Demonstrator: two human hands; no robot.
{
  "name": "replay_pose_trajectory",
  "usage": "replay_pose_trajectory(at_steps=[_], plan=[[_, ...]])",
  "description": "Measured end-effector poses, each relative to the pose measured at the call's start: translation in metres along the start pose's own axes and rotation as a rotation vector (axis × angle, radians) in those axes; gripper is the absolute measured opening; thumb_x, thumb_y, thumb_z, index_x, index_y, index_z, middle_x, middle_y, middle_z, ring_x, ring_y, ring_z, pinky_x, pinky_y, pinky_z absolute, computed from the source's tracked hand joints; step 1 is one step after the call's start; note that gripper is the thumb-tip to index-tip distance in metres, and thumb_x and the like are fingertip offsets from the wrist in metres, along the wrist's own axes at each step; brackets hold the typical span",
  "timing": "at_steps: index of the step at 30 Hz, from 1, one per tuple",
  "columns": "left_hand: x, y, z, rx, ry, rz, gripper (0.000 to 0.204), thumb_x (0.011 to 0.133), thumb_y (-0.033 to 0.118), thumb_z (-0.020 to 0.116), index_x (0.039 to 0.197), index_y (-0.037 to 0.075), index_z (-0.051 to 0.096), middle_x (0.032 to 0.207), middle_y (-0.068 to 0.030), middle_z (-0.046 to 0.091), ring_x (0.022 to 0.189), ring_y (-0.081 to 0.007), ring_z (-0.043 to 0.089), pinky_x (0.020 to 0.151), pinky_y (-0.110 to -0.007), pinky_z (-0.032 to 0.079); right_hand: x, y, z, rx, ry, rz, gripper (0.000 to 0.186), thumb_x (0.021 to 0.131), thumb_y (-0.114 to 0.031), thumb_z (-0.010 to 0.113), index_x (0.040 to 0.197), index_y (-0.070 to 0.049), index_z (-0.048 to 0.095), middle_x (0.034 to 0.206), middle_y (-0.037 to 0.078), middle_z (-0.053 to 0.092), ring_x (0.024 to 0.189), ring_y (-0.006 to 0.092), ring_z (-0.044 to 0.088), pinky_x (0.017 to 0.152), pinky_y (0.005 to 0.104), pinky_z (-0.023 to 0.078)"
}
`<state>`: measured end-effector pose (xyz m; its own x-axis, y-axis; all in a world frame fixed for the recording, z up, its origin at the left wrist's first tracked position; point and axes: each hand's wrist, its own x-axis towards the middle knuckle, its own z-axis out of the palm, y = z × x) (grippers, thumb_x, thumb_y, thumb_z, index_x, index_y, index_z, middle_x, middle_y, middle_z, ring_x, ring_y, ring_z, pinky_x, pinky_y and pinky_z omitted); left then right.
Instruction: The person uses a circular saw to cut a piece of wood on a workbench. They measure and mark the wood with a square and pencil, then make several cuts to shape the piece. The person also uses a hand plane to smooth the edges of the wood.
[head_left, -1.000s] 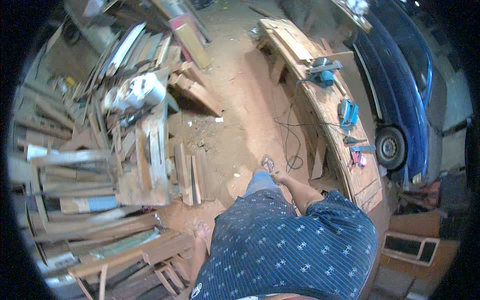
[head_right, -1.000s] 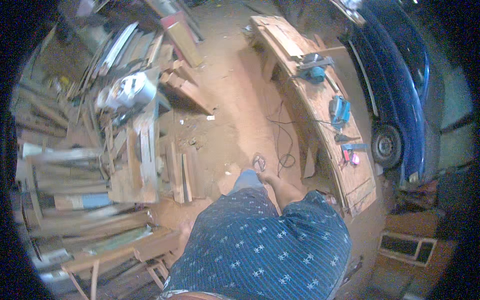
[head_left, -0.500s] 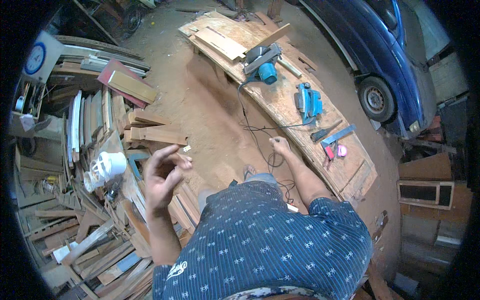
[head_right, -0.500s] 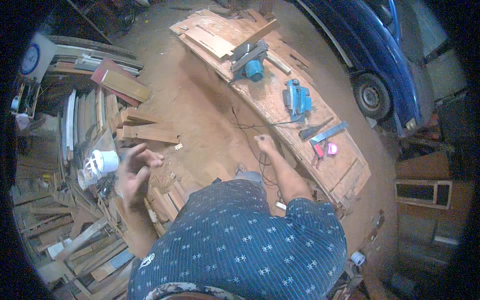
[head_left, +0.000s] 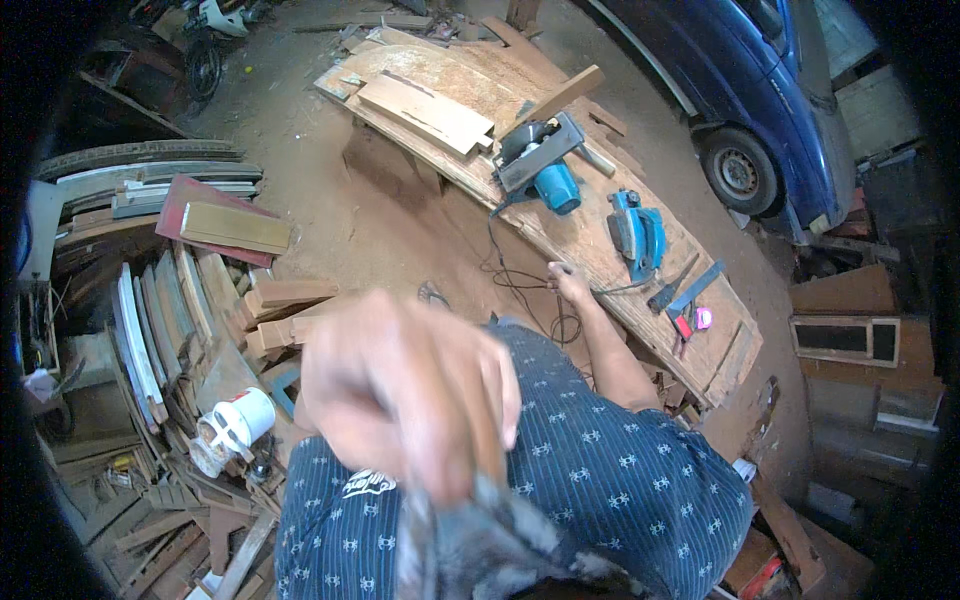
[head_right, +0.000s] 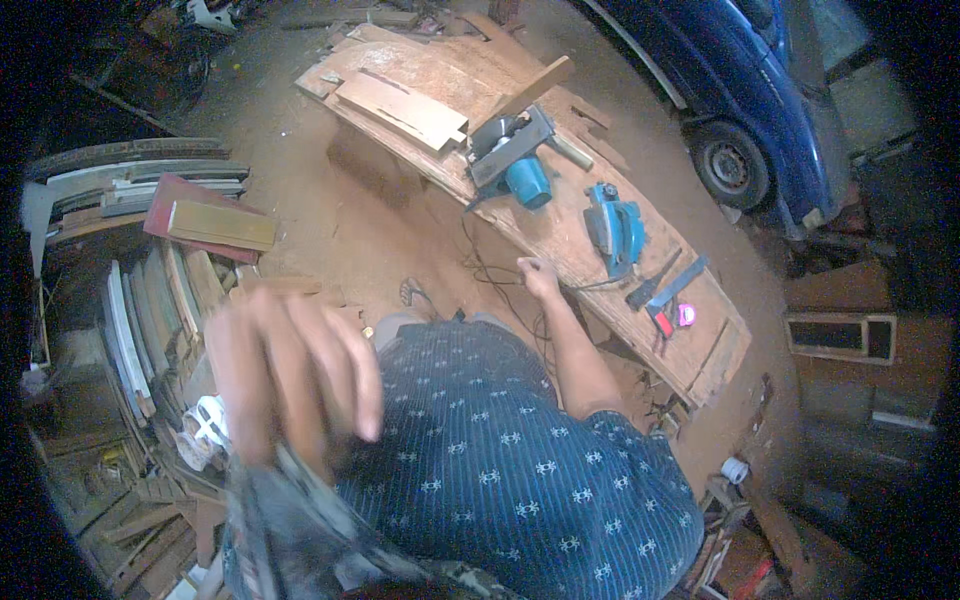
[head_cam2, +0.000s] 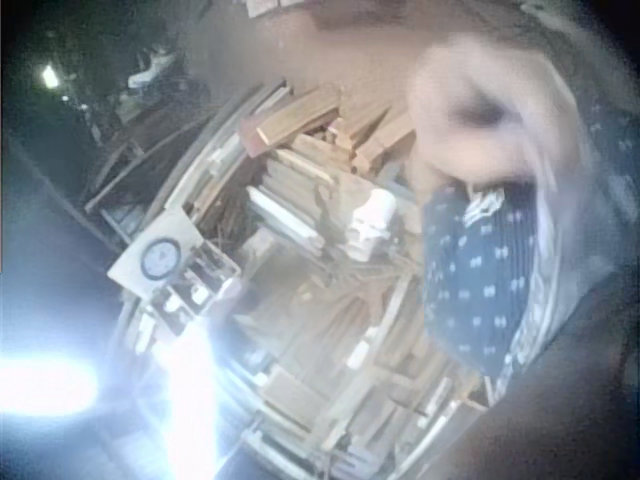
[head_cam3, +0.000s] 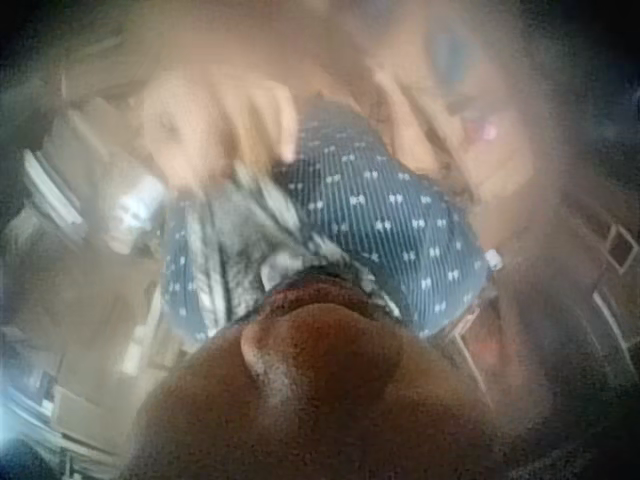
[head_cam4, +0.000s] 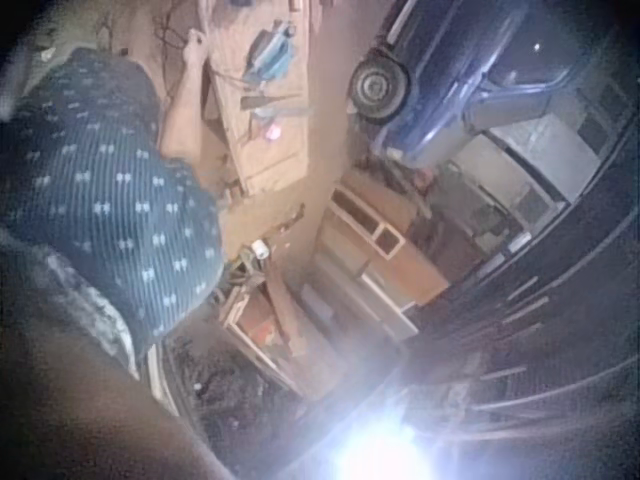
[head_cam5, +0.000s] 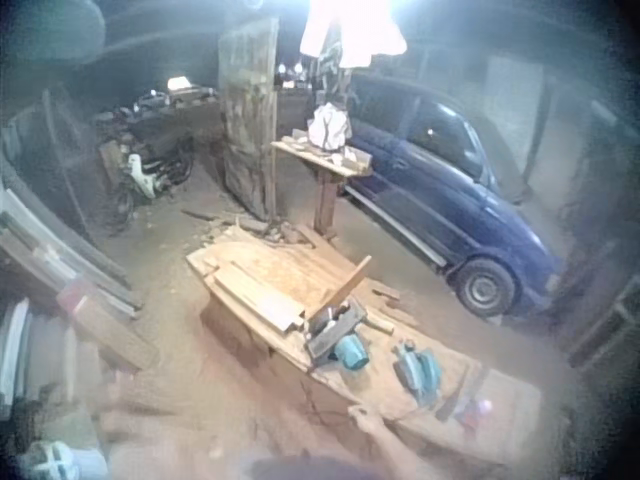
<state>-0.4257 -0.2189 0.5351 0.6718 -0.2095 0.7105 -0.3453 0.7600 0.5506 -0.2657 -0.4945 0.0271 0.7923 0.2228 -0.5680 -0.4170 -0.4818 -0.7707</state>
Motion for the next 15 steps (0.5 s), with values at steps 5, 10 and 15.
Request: replay_pose_trajectory(at_steps=[5, 10, 15], plan=[[0.068, 0.014, -0.044, -0.234, -0.08, 0.083, 0.018, 0.096, 0.019, 0.065, 0.107, 0.005, 0.063, 0.093, -0.0133, 0.067, 0.067, -0.0196, 0.064, 0.067, -0.034, 0.053, 0.021, 0.036, -0.043, 0.032, 0.205, -0.048, 0.04, 0.093, -0.035, 0.068, 0.111, 0.001, 0.069, 0.09, 0.009, 0.072, 0.074, 0.0166, 0.066, 0.069, 0.0327, 0.052], [0.083, 0.017, -0.098, -0.173, -0.06, 0.1, 0.029, 0.096, 0.028, 0.067, 0.115, 0.009, 0.057, 0.105, -0.0155, 0.066, 0.068, -0.018, 0.064, 0.066, -0.032, 0.052, 0.005, -0.094, -0.058, -0.11, 0.622, -0.063, 0.057, 0.086, -0.035, 0.074, 0.128, 0.001, 0.061, 0.115, 0.021, 0.068, 0.104, 0.0362, 0.066, 0.092, 0.0441, 0.052], [0.099, -0.038, -0.129, -0.103, 0.226, 0.0, 0.044, 0.093, 0.039, 0.07, 0.122, 0.011, 0.053, 0.113, -0.018, 0.065, 0.066, -0.0169, 0.063, 0.062, -0.03, 0.051, 0.019, -0.078, -0.15, -0.545, 1.135, -0.029, 0.064, 0.079, -0.032, 0.079, 0.128, 0.002, 0.056, 0.12, 0.026, 0.063, 0.113, 0.0401, 0.061, 0.1, 0.0485, 0.047]])
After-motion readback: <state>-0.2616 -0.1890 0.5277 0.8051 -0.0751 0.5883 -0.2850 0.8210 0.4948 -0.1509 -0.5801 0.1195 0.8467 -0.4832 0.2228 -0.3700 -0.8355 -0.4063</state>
